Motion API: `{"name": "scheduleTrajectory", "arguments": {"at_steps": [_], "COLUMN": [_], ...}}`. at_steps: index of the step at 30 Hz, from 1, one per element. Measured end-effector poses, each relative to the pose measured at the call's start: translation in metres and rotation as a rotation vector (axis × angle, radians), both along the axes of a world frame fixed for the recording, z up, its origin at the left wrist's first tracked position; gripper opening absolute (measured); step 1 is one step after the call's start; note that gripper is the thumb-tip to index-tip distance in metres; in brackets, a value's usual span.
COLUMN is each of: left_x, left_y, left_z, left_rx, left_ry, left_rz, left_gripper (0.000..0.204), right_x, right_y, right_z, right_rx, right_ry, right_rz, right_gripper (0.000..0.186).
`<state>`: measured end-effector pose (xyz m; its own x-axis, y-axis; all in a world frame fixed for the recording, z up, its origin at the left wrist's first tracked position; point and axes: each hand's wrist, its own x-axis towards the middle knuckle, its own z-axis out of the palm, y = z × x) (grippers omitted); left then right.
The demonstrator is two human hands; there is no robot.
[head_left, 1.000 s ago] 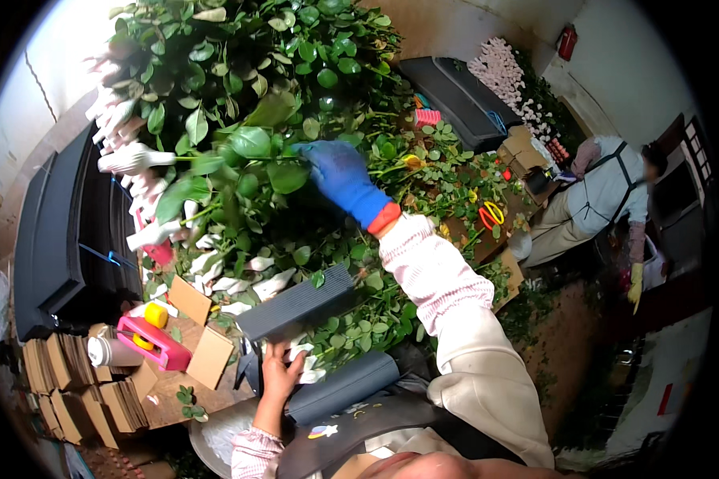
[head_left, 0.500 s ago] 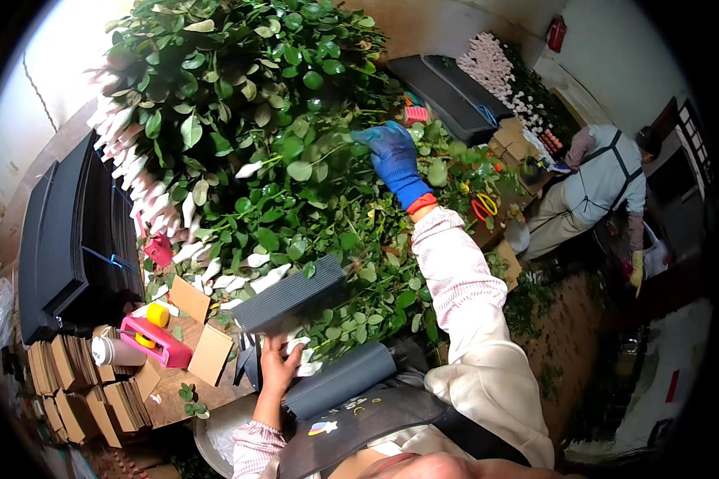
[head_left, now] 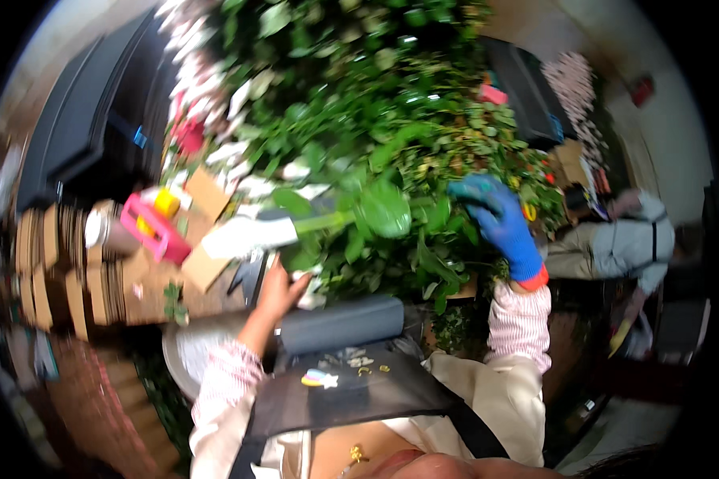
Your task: The person arranges artificial white tulips and green leaves into a black rectangular container. They use a yellow tape dispenser to secure the arrangement and handle the flowers and leaves by hand.
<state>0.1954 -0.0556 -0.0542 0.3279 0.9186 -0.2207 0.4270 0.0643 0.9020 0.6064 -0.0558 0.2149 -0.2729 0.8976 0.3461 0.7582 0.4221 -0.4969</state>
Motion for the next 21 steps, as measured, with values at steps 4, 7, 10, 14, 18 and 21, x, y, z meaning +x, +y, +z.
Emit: {"name": "scheduleTrajectory", "arguments": {"at_steps": [4, 7, 10, 14, 18, 21], "left_x": [-0.021, -0.016, -0.019, -0.022, -0.027, -0.031], "left_y": [-0.001, -0.009, -0.008, -0.01, -0.007, -0.003], "left_z": [-0.042, 0.001, 0.005, 0.004, -0.003, 0.021], "left_rx": [0.579, 0.248, 0.333, 0.277, 0.504, 0.338], "left_ry": [0.208, 0.114, 0.163, 0.096, 0.195, 0.048], "left_rz": [-0.175, -0.03, -0.032, 0.011, -0.024, 0.048], "left_gripper": [0.034, 0.043, 0.036, 0.03, 0.032, 0.039], "right_x": [-0.027, -0.037, -0.078, -0.161, -0.21, -0.209], "right_y": [-0.024, -0.024, -0.013, -0.011, 0.019, 0.037], "right_z": [-0.095, -0.144, -0.102, -0.077, -0.161, -0.213], "right_rx": [-0.175, -0.106, -0.344, -0.366, -0.565, -0.664], "right_ry": [-0.19, -0.687, -0.781, -0.239, -0.632, -0.688], "right_rz": [0.035, -0.1, -0.162, 0.149, 0.074, 0.016], "right_gripper": [0.044, 0.042, 0.037, 0.043, 0.044, 0.04]}}
